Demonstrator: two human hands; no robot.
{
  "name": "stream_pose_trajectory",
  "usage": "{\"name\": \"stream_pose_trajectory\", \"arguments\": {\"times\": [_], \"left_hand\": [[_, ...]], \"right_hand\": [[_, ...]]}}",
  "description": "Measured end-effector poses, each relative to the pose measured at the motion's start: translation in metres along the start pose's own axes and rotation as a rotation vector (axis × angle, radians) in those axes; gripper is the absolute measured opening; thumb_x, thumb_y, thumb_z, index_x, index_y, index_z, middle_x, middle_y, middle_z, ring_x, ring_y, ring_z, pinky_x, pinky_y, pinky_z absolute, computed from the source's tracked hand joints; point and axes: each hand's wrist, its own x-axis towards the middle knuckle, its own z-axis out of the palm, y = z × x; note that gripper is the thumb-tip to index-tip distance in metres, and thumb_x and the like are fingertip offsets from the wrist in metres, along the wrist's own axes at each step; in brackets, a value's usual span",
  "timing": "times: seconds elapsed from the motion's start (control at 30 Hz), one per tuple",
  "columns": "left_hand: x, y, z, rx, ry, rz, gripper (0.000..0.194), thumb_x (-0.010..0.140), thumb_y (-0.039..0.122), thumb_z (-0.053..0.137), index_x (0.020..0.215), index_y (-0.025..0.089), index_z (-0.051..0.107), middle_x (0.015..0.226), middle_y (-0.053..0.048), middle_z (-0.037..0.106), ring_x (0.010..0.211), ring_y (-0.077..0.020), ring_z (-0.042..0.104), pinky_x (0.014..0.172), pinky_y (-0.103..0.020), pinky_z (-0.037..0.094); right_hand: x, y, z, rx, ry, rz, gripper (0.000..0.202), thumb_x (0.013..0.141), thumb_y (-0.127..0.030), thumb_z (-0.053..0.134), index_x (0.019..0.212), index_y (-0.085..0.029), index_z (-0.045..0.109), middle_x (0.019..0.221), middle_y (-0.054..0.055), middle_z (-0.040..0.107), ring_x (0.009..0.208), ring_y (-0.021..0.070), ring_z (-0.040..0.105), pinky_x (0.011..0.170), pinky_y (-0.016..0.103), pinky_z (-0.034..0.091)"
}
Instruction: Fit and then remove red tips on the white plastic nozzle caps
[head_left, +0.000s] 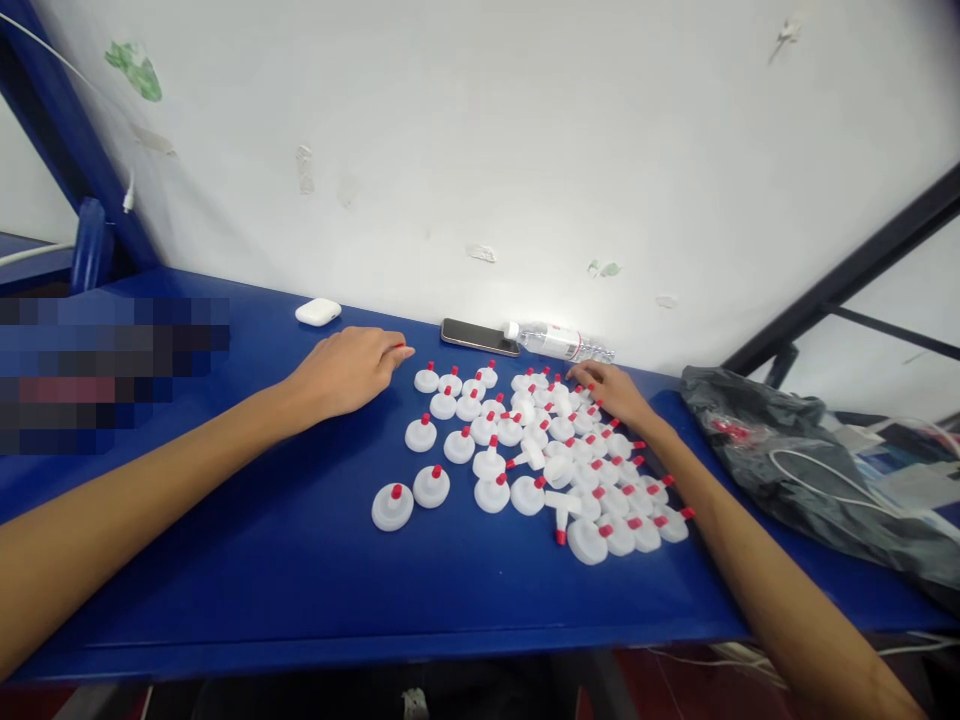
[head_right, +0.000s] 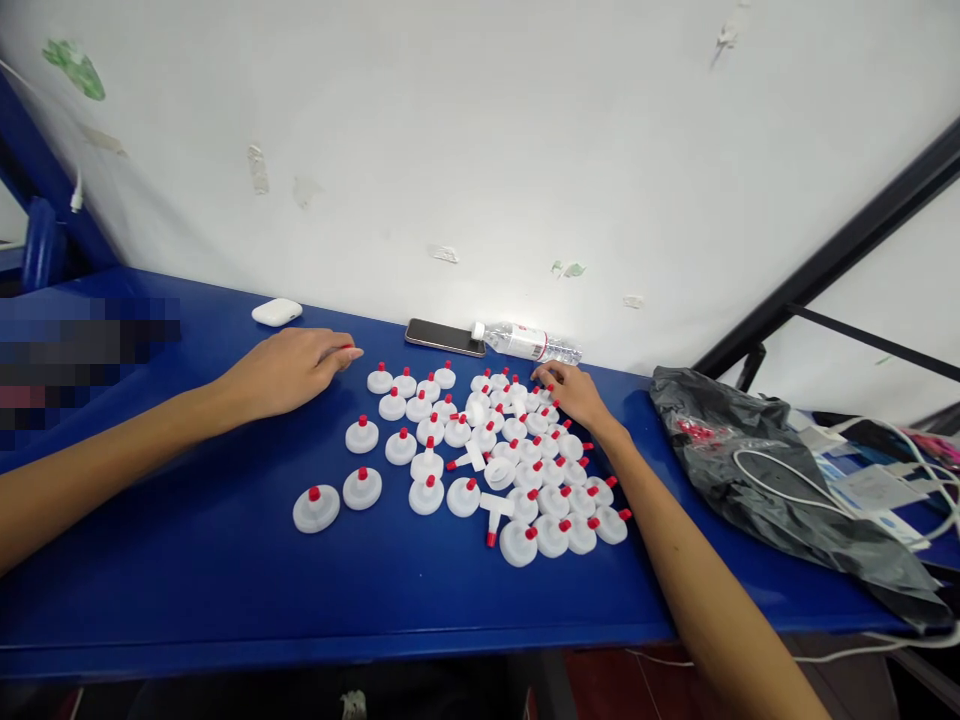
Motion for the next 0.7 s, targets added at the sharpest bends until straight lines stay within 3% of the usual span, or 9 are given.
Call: {"name": "stream_pose_trajectory", "arguments": {"times": [0.2,0.4,0.7], "left_hand": [[0.0002,-0.0001,0.0004,0.001,-0.022,-0.012,0.036,0.096,0.041,0.032,0.075,0.024,0.056,0.082,-0.005,0.068,0.077,-0.0251,0.063,0.064,-0.033,0.036],[0.0019,-0.0038,0.0031,-0.023,-0.052,-0.127,0.040,0.096,0.047,0.031,0.086,0.023,0.062,0.089,-0.007,0.072,0.084,-0.0268,0.066,0.066,-0.033,0.039],[0.0034,-0.0028,-0.0002,0.045,-0.047,-0.087,0.042,0.097,0.041,0.025,0.069,0.023,0.051,0.075,-0.007,0.066,0.070,-0.0241,0.061,0.062,-0.034,0.035]], "right_hand": [[0.0003,0.0000,-0.0002,-0.004,-0.001,0.001,0.031,0.095,-0.035,0.046,0.092,-0.021,0.073,0.094,0.004,0.074,0.080,0.0196,0.064,0.069,0.026,0.041],[-0.0010,-0.0026,-0.0021,-0.006,-0.004,0.004,0.031,0.095,-0.036,0.045,0.092,-0.021,0.073,0.092,0.004,0.074,0.078,0.0194,0.063,0.067,0.026,0.041],[-0.0001,-0.0007,-0.0010,-0.005,0.000,-0.001,0.030,0.094,-0.035,0.046,0.092,-0.021,0.073,0.092,0.003,0.074,0.077,0.0190,0.063,0.065,0.026,0.040]]}}
